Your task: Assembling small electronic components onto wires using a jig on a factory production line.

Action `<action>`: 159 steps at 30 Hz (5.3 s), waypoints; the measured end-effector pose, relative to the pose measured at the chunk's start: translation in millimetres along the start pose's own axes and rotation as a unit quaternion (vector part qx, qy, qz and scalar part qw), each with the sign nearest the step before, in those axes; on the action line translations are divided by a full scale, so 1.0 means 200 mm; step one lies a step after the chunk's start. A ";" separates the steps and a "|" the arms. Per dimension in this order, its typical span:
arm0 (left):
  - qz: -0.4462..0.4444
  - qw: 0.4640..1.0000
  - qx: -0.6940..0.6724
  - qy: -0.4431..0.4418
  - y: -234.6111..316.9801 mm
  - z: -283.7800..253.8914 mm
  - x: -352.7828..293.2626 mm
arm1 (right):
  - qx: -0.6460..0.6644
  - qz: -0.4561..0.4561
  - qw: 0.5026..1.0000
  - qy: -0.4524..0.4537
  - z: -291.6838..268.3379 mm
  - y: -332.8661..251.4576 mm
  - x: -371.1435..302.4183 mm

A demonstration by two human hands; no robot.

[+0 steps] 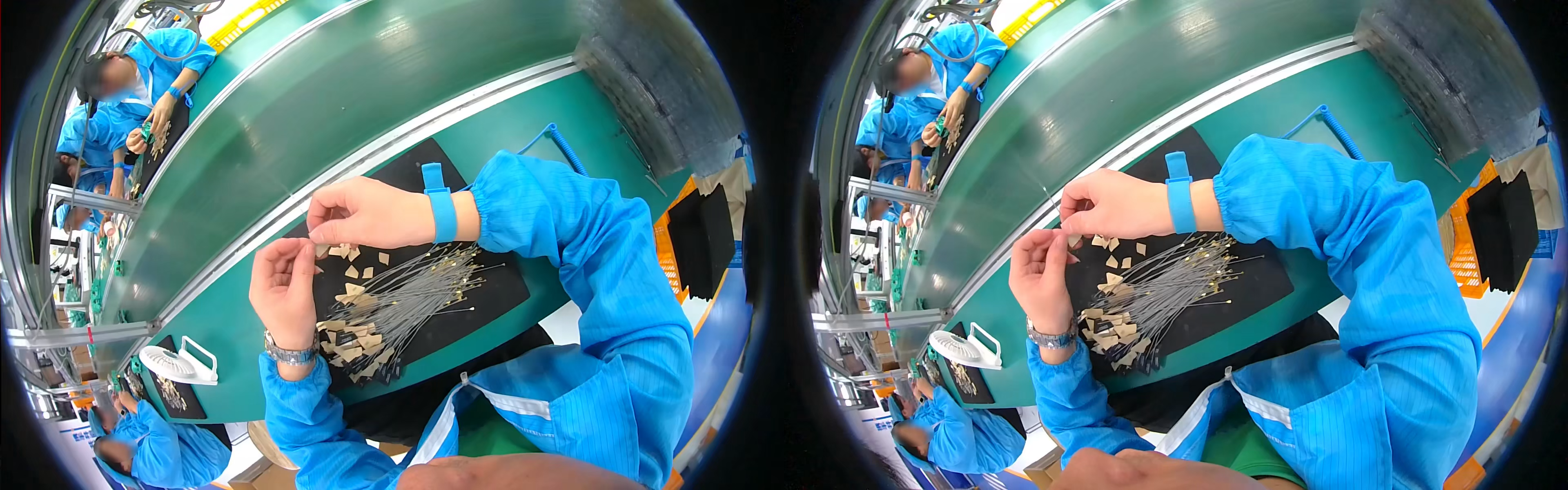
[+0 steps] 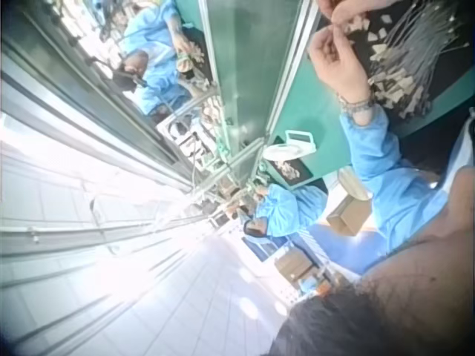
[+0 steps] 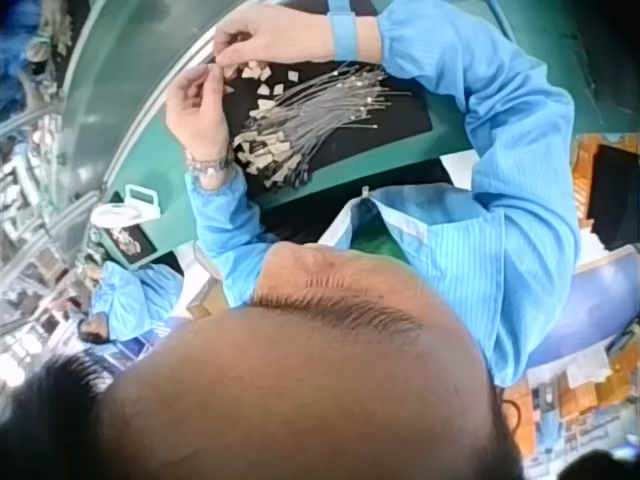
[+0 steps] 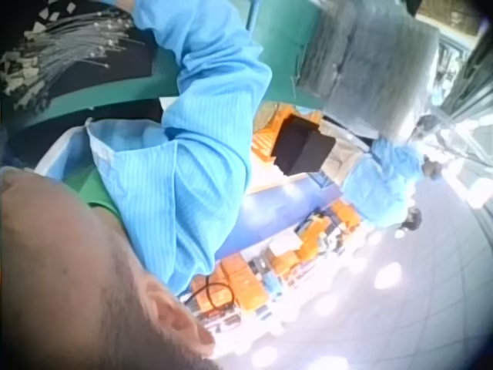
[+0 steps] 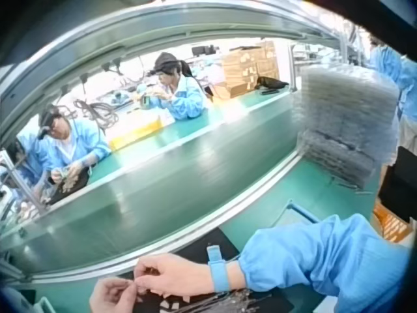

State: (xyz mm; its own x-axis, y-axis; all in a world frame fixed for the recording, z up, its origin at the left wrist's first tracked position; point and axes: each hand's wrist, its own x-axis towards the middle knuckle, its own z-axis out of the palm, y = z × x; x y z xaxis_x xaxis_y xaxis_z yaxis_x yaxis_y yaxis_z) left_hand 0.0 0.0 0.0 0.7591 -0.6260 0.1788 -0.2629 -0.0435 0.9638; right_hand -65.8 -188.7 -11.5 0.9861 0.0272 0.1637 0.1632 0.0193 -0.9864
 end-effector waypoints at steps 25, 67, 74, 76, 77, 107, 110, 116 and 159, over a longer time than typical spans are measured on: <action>0.202 0.944 0.262 0.011 0.00 0.01 -0.01 | 0.025 0.061 0.997 -0.042 0.01 0.04 0.00; 0.050 0.986 0.157 -0.004 -0.10 0.00 -0.02 | -0.287 -0.202 0.935 0.051 0.01 0.07 -0.01; 0.080 0.982 0.172 -0.020 -0.09 0.00 -0.01 | -0.190 -0.055 0.980 0.012 -0.03 0.02 0.00; 0.089 0.982 0.164 -0.022 -0.08 0.00 -0.01 | -0.194 -0.052 0.980 0.008 -0.03 0.00 0.00; 0.089 0.982 0.163 -0.021 -0.08 0.00 -0.01 | -0.199 -0.049 0.979 0.004 -0.03 0.00 0.00; 0.018 0.999 0.037 -0.020 -0.12 -0.02 -0.02 | -0.349 -0.190 0.910 0.121 -0.04 0.08 0.02; 0.013 0.999 -0.032 -0.003 -0.11 -0.02 -0.02 | -0.392 -0.103 0.914 0.007 -0.06 0.03 0.00; 0.042 0.995 -0.091 -0.024 -0.11 -0.02 -0.02 | -0.260 -0.154 0.953 0.024 -0.04 0.10 0.02; 0.094 0.942 0.307 -0.096 -0.07 0.01 0.00 | 0.398 0.029 0.917 -0.028 0.06 -0.04 -0.02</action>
State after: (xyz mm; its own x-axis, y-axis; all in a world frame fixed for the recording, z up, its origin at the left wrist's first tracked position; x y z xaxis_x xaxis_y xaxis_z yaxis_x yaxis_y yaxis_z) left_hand 3.1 -0.6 -12.8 0.5580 -0.7945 0.2397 -0.7222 -0.3227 0.6118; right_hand -71.6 -176.2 -3.1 0.9856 0.1025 0.1348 0.0154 0.7385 -0.6741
